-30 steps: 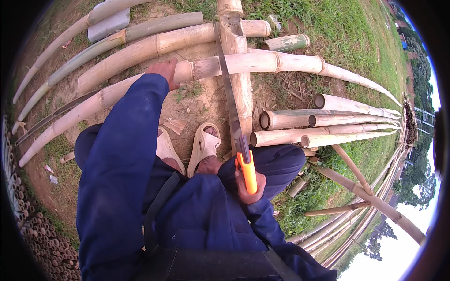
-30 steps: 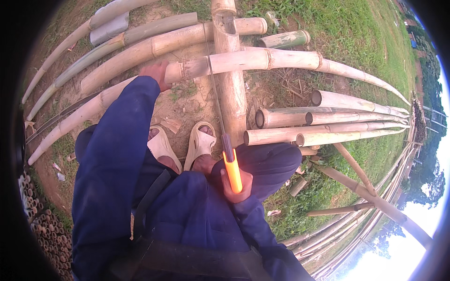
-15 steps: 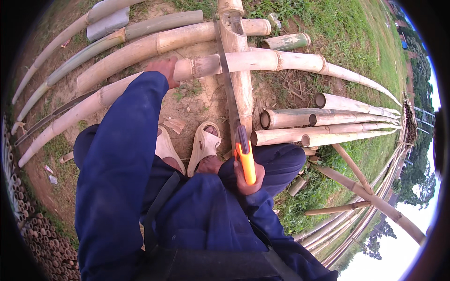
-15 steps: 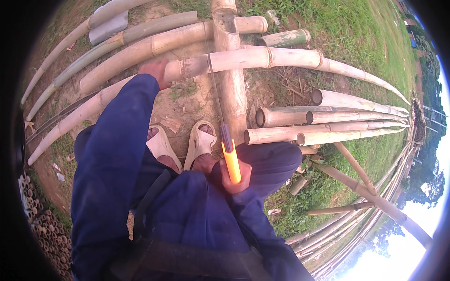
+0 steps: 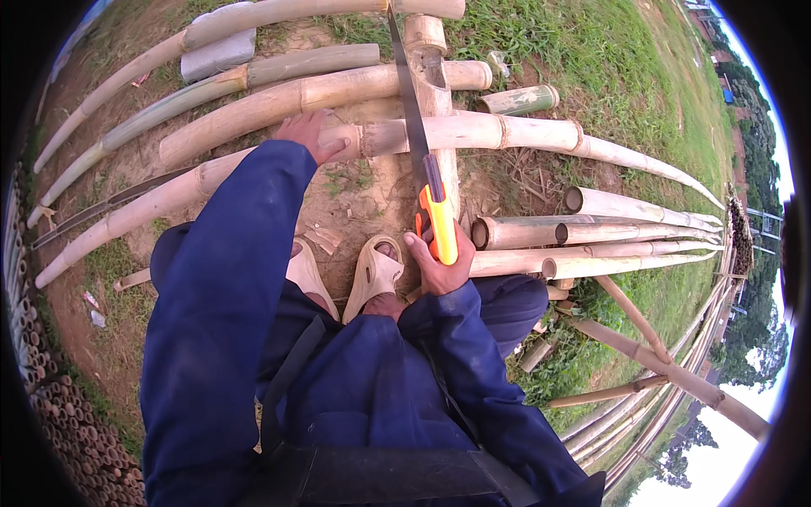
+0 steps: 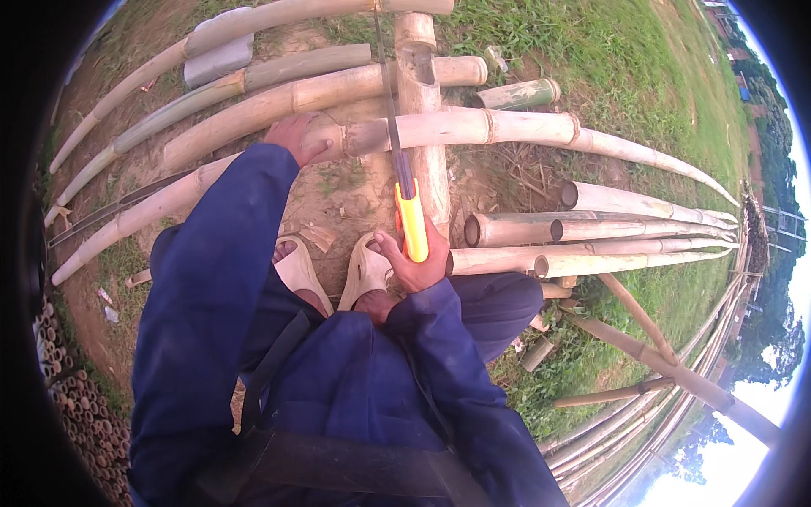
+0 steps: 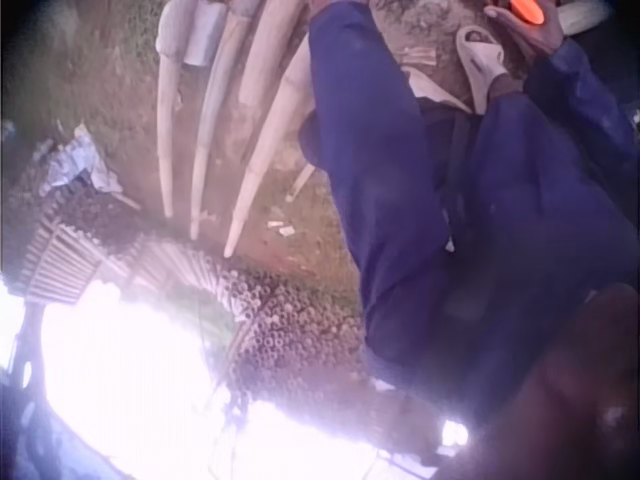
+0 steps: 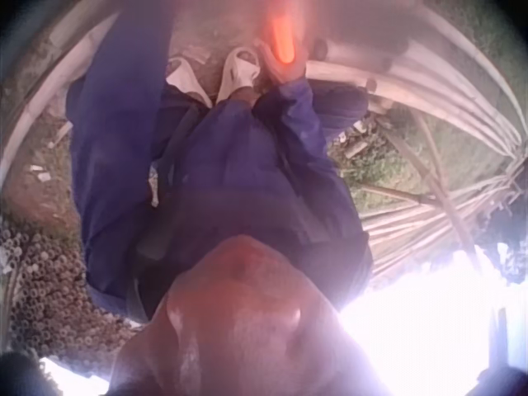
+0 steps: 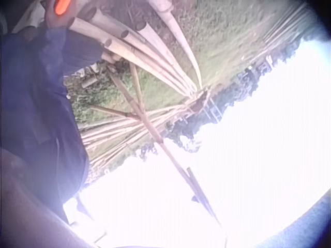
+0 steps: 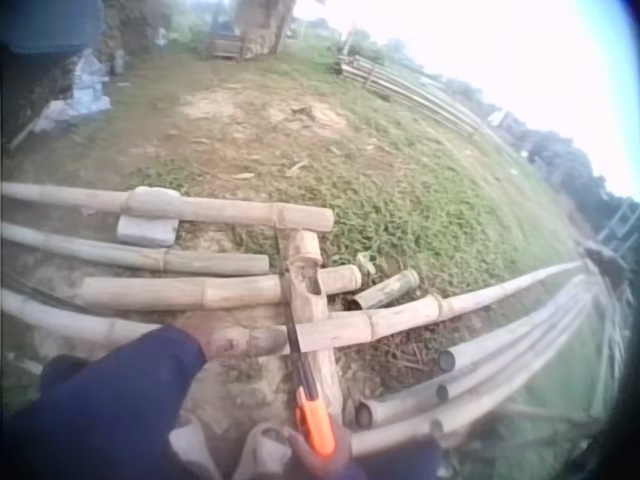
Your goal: The person uses a hand saw to cut a bamboo pole that is resting on a makeshift support. The person holds the pole steady with one hand while sawing with the other, completing the cut and separating the piece.
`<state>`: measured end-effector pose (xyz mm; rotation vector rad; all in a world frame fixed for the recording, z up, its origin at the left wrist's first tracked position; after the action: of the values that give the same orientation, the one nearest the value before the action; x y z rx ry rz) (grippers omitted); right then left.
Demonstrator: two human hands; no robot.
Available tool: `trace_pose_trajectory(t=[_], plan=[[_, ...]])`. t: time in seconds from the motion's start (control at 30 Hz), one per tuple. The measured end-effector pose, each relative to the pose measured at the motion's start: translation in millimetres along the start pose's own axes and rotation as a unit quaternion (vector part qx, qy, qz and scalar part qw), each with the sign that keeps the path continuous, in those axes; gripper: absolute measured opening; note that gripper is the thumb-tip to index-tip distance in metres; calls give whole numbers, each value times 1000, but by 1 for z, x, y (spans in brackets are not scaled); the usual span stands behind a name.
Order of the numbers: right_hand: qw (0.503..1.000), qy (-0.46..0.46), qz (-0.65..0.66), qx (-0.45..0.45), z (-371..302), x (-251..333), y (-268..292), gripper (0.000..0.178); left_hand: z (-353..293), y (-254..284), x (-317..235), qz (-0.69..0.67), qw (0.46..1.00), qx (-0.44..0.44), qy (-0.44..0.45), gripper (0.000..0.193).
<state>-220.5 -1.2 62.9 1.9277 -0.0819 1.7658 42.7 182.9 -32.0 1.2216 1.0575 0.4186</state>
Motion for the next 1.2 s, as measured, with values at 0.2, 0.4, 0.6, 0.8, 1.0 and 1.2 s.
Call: trace_pose_trajectory(t=[0.2, 0.4, 0.6, 0.8, 1.0, 1.2], plan=[[991, -81, 98, -34, -11, -5, -17, 19, -5, -8, -16, 106, 984, 71, 126, 66], [996, -73, 34, -46, -27, -11, -7, 12, 2, -1, -26, 89, 981, 110, 132, 69], [993, -76, -89, 4, -145, 4, 37, 25, 5, -4, -10, 98, 981, 86, 145, 70], [995, -103, -20, -1, -41, -24, 13, 10, 11, -8, -22, 77, 983, 93, 140, 66], [997, -72, 0, -21, -71, -28, 12, 12, 11, -8, -14, 87, 983, 87, 135, 66], [994, -3, -113, -5, -129, 10, 38, 18, 8, -8, -11, 76, 984, 74, 146, 66]])
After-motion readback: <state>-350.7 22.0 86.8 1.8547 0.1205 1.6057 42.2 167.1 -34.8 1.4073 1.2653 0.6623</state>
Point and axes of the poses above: each hand's wrist, its own z-axis towards the middle knuckle, its own y-axis out of the back of the hand, x = y × z, the point moved 4 cm from there along z, towards the middle knuckle
